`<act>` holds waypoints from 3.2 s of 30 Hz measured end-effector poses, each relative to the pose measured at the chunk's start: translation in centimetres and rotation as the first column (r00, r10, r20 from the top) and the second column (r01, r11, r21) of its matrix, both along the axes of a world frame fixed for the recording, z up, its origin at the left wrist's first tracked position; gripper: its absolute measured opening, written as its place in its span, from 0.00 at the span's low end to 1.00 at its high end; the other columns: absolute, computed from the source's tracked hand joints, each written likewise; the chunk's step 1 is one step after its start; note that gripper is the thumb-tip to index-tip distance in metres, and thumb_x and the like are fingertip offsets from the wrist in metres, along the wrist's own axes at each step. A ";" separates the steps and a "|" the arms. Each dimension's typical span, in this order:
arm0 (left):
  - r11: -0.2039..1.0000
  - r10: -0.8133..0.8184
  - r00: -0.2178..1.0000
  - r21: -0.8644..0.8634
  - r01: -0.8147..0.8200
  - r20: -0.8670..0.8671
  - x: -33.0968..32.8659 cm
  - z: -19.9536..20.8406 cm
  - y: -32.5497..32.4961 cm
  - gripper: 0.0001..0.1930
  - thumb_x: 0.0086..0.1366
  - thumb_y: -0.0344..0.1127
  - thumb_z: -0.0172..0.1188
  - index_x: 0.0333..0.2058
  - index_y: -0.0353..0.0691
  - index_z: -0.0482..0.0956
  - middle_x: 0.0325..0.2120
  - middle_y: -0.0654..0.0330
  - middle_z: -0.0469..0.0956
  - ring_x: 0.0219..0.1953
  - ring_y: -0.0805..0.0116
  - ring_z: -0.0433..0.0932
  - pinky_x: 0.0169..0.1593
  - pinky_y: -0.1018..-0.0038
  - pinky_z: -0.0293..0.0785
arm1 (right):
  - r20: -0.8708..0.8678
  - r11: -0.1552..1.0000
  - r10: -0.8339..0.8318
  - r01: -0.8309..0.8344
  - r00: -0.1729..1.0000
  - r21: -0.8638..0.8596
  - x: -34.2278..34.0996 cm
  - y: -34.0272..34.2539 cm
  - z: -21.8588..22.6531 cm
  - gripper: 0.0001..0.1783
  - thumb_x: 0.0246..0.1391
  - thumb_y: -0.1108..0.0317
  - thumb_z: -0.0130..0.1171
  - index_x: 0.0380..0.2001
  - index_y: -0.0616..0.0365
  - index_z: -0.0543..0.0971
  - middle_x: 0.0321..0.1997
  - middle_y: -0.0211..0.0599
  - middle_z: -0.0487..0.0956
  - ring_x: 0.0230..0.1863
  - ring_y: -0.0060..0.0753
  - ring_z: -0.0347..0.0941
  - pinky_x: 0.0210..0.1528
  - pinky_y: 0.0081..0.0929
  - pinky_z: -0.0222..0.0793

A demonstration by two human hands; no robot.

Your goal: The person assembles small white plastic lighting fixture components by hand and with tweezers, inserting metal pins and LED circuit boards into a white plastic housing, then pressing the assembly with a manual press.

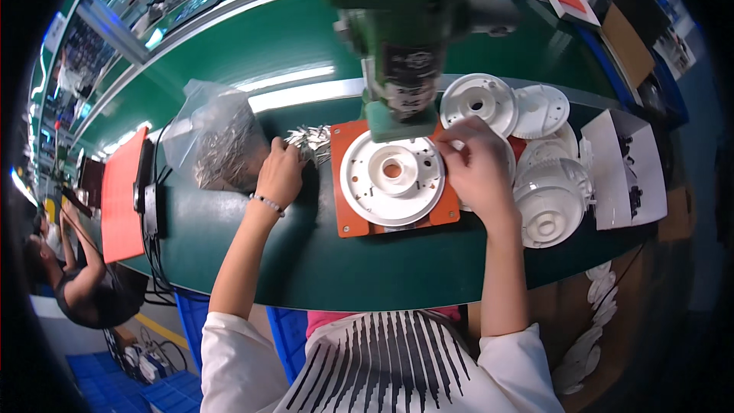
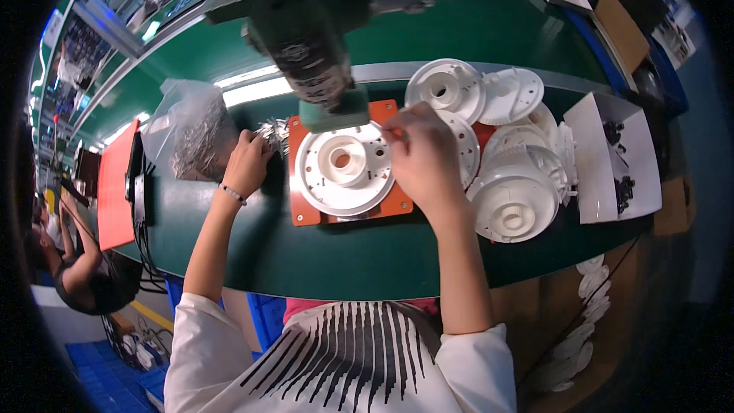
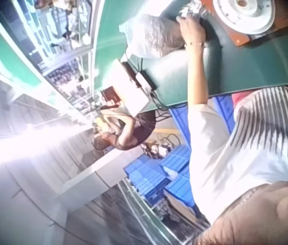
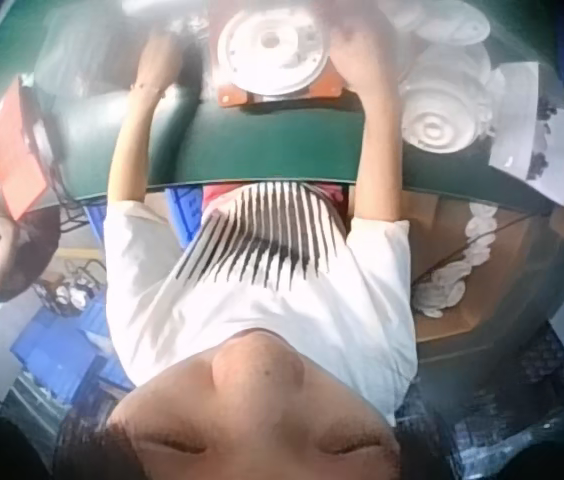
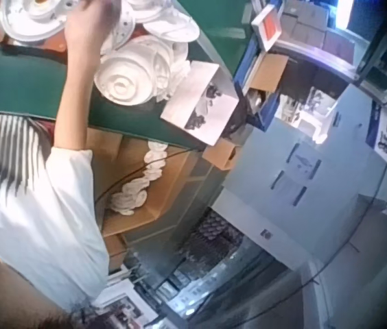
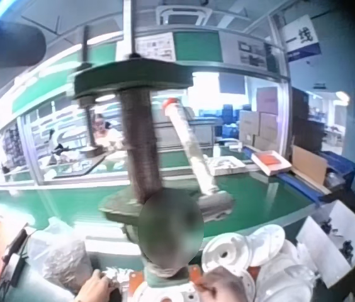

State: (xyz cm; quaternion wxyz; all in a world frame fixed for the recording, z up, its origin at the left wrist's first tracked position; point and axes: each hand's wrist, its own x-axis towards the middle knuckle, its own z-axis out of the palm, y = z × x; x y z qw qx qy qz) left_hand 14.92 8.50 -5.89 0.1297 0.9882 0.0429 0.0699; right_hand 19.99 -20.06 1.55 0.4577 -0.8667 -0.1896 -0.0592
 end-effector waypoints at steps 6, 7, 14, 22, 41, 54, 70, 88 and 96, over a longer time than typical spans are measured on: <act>0.997 -0.076 0.986 0.012 0.075 0.150 -1.5 1.0 -0.3 0.06 0.54 0.24 0.53 0.30 0.33 0.65 0.34 0.45 0.64 0.34 0.44 0.69 0.35 0.57 0.66 | 0.037 0.985 0.160 -0.157 0.986 -0.072 1.8 0.7 -1.3 0.04 0.43 0.78 0.56 0.25 0.66 0.72 0.32 0.44 0.72 0.35 0.44 0.71 0.36 0.32 0.67; 0.994 -0.101 0.972 -0.019 0.107 0.213 -1.6 1.3 -0.5 0.06 0.53 0.23 0.52 0.30 0.33 0.65 0.33 0.46 0.65 0.34 0.44 0.68 0.34 0.58 0.66 | 0.014 0.982 0.157 -0.155 0.987 -0.105 1.9 0.7 -1.2 0.04 0.43 0.77 0.55 0.25 0.65 0.72 0.33 0.42 0.72 0.35 0.43 0.71 0.36 0.33 0.67; 0.946 0.084 0.983 -0.323 -0.027 0.162 -3.6 3.2 -2.8 0.03 0.57 0.23 0.53 0.28 0.35 0.68 0.12 0.61 0.68 0.12 0.73 0.69 0.17 0.77 0.63 | -0.006 0.967 0.198 -0.197 0.980 -0.160 2.1 0.6 -1.2 0.02 0.45 0.74 0.55 0.25 0.61 0.73 0.36 0.36 0.71 0.36 0.41 0.72 0.35 0.36 0.66; 0.877 0.123 0.989 -0.476 -0.069 0.083 -4.3 3.9 -3.4 0.01 0.56 0.23 0.55 0.28 0.32 0.73 0.17 0.64 0.74 0.18 0.80 0.73 0.18 0.85 0.68 | 0.021 0.952 0.244 -0.235 0.970 -0.198 1.9 1.0 -0.9 0.05 0.46 0.74 0.55 0.26 0.65 0.73 0.37 0.39 0.69 0.36 0.44 0.71 0.38 0.39 0.65; 0.941 -0.112 0.993 -0.324 0.100 -0.020 -4.1 4.5 -3.9 0.04 0.49 0.20 0.57 0.26 0.31 0.73 0.23 0.55 0.74 0.23 0.67 0.76 0.24 0.77 0.73 | -0.079 0.889 0.420 -0.428 0.904 -0.166 3.4 0.3 0.0 0.07 0.44 0.74 0.57 0.25 0.68 0.73 0.35 0.41 0.70 0.37 0.42 0.70 0.40 0.34 0.64; 0.954 -0.195 0.978 -0.245 0.171 -0.078 -3.3 4.2 -4.0 0.04 0.49 0.21 0.56 0.26 0.31 0.72 0.23 0.52 0.73 0.23 0.56 0.75 0.27 0.70 0.73 | 0.089 0.935 0.320 -0.299 0.943 -0.192 0.8 -0.8 -1.0 0.06 0.44 0.73 0.55 0.25 0.62 0.79 0.38 0.40 0.68 0.43 0.41 0.68 0.42 0.37 0.66; 0.464 -0.185 0.971 -0.857 0.224 0.153 -5.9 10.2 -9.2 0.03 0.52 0.20 0.56 0.28 0.30 0.73 0.26 0.59 0.76 0.25 0.75 0.77 0.28 0.83 0.75 | 0.234 0.900 0.280 -0.339 0.931 0.273 -7.6 2.4 0.6 0.12 0.36 0.81 0.55 0.30 0.61 0.75 0.31 0.37 0.71 0.29 0.36 0.70 0.31 0.30 0.68; 0.363 -0.164 0.970 -0.903 0.230 0.181 -6.6 9.9 -11.3 0.04 0.56 0.20 0.53 0.31 0.31 0.69 0.31 0.57 0.72 0.32 0.73 0.74 0.32 0.80 0.76 | 0.279 0.914 0.224 -0.301 0.934 0.272 -7.3 1.9 -0.2 0.09 0.39 0.77 0.61 0.27 0.61 0.73 0.25 0.35 0.69 0.26 0.33 0.70 0.27 0.27 0.67; 0.678 -0.159 0.929 -0.647 0.349 0.334 -3.2 8.1 -9.9 0.04 0.54 0.21 0.55 0.28 0.34 0.69 0.28 0.56 0.73 0.26 0.73 0.73 0.24 0.81 0.69 | 0.340 0.954 0.151 -0.227 0.928 0.194 -6.1 2.0 -1.6 0.13 0.38 0.77 0.61 0.32 0.64 0.74 0.32 0.37 0.72 0.32 0.36 0.71 0.34 0.27 0.68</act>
